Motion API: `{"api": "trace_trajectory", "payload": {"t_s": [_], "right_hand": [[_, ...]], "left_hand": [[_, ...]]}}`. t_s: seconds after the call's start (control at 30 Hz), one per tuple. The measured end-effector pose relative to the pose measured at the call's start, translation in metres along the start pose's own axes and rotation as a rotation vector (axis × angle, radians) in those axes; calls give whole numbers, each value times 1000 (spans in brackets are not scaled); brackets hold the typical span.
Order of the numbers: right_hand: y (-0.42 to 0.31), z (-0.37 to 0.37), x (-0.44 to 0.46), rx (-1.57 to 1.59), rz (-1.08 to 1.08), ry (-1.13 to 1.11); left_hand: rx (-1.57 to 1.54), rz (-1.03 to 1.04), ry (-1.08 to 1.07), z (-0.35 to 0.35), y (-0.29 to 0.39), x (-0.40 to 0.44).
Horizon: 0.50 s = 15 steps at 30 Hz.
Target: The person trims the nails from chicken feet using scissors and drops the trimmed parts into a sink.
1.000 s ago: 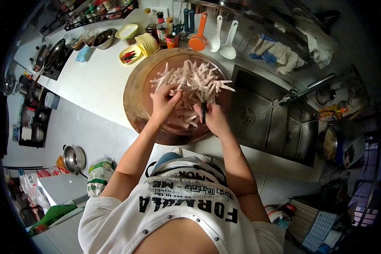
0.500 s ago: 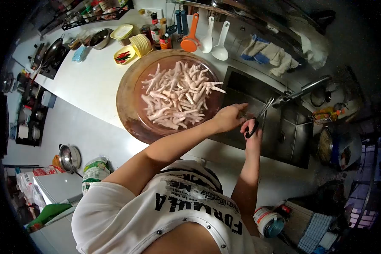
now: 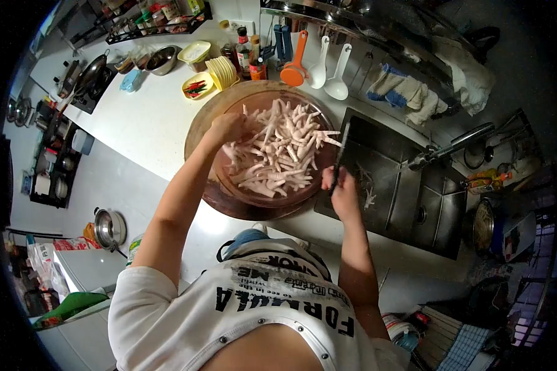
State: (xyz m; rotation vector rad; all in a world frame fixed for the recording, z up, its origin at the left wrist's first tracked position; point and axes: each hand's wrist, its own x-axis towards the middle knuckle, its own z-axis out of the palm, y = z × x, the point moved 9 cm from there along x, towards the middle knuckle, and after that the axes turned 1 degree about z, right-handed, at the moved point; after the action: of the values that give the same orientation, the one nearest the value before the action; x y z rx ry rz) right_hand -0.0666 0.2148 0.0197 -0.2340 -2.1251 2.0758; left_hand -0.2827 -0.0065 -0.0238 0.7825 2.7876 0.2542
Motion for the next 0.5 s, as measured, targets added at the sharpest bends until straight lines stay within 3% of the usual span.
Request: {"api": "trace_trajectory", "payload": {"t_s": [0.07, 0.13, 0.17, 0.27, 0.3, 0.37, 0.43, 0.5], "right_hand": [[-2, 17, 2, -42, -9, -42], [4, 31, 5, -58, 23, -84], [10, 37, 9, -44, 17, -98], [14, 66, 16, 39, 97, -184], [17, 75, 22, 21, 86, -195], [16, 84, 27, 5, 74, -194], [-1, 92, 24, 46, 189, -178], [-3, 89, 29, -71, 146, -123]], "left_hand": [[-19, -31, -9, -6, -1, -3], [-228, 59, 248, -36, 5, -14], [-225, 59, 249, -38, 7, -17], [-1071, 22, 273, -49, 22, -39], [-1065, 27, 267, -51, 30, -44], [-1556, -53, 227, -40, 37, -51], [-1639, -43, 206, -31, 47, -54], [-1896, -63, 198, -13, 54, -57]]}}
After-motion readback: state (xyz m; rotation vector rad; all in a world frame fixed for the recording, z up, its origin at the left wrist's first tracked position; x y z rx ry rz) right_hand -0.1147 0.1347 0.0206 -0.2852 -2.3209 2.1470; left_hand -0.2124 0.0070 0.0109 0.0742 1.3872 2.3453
